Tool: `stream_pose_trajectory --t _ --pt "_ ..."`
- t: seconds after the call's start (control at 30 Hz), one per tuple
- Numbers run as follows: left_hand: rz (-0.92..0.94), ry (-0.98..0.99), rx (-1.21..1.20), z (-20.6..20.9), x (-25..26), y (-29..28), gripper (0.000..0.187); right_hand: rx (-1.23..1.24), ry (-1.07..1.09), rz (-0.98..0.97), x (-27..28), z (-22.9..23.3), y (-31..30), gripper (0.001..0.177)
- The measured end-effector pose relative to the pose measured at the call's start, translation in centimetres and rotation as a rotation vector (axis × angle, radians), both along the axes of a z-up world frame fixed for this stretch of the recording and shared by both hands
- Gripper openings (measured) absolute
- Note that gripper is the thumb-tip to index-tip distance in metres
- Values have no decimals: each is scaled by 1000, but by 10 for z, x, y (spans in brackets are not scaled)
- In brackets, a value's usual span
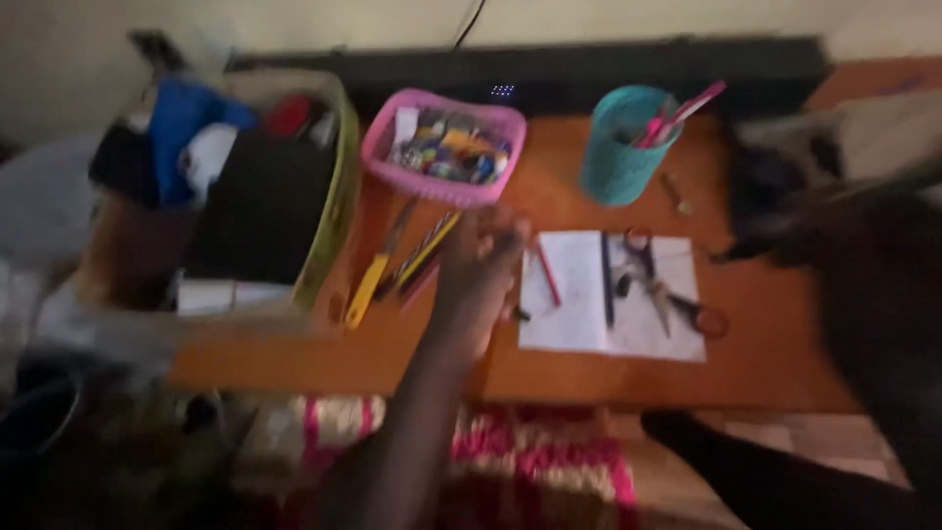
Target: Taking apart and performing maintenance on a felt-tip marker using scissors and a small tool.
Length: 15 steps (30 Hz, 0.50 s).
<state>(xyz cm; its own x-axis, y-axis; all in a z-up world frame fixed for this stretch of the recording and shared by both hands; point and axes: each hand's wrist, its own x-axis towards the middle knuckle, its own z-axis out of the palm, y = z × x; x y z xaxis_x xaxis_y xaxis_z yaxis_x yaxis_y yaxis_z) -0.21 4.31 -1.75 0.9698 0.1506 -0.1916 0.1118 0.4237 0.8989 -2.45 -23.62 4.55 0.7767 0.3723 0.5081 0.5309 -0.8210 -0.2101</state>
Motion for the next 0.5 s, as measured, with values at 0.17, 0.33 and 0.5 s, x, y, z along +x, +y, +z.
stream_pose_trajectory --t 0.17,0.33,0.5 --pt "-138 -292 -33 -23 34 -20 27 573 -130 242 31 29 20 50" --pt "-175 -248 -4 -27 29 -28 20 591 -39 369 36 33 48 54" --pt "-178 -344 17 -27 37 -28 14 -353 -601 194 39 102 40 38"
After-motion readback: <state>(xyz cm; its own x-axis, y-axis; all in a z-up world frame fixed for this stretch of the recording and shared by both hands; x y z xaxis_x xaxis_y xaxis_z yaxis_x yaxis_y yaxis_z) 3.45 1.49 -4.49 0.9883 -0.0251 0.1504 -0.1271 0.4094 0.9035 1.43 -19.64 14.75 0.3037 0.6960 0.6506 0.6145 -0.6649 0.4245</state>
